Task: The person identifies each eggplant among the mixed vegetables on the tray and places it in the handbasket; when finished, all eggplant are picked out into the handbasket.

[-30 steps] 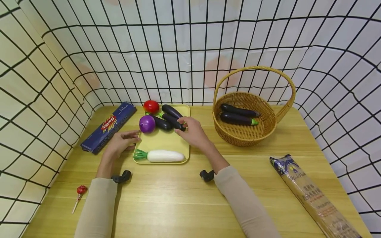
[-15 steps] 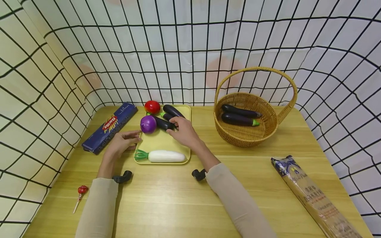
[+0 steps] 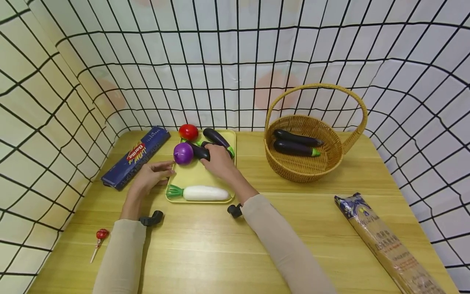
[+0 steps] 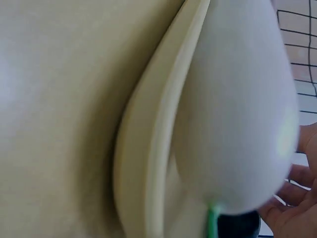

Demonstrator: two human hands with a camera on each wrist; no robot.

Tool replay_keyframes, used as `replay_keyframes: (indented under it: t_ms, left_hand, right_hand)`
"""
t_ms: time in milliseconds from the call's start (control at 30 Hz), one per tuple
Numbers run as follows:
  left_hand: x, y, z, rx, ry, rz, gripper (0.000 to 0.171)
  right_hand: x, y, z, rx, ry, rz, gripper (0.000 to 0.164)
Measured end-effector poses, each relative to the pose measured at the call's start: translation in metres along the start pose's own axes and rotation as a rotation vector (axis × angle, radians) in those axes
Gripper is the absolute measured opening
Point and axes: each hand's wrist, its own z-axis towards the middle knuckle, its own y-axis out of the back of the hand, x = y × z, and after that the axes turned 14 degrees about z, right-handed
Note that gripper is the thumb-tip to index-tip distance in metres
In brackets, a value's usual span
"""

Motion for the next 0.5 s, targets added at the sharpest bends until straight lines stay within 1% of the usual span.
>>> replay_keyframes:
  t_ms: [200, 233, 300, 433, 467, 500]
  left_hand:
    - [0.001, -0.001, -0.001, 0.015, -0.006, -0.013, 0.048]
    - [-0.003, 0.0, -0.004, 0.02, -0.004, -0.01, 0.048]
    - [-0.003, 0.0, -0.005, 0.018, -0.007, -0.008, 0.049]
    - [-0.004, 0.001, -0.005, 0.008, -0.003, -0.005, 0.047]
    - [0.0, 0.0, -0.002, 0.001, -0.005, -0.01, 0.047]
    - [0.0, 0.0, -0.002, 0.001, -0.006, -0.008, 0.047]
  right_hand:
    - [-0.001, -0.01, 0.007, -0.005, -0.041, -0.165, 0.053]
    - [-0.002, -0.012, 0.007, -0.006, -0.042, -0.185, 0.051]
    - [-0.002, -0.015, 0.008, -0.013, -0.05, -0.201, 0.048]
    - [-0.001, -0.017, 0.008, -0.034, -0.05, -0.194, 0.038]
    - [-0.001, -0.017, 0.008, -0.036, -0.05, -0.185, 0.037]
    - [-0.001, -0.016, 0.008, -0.039, -0.049, -0.176, 0.037]
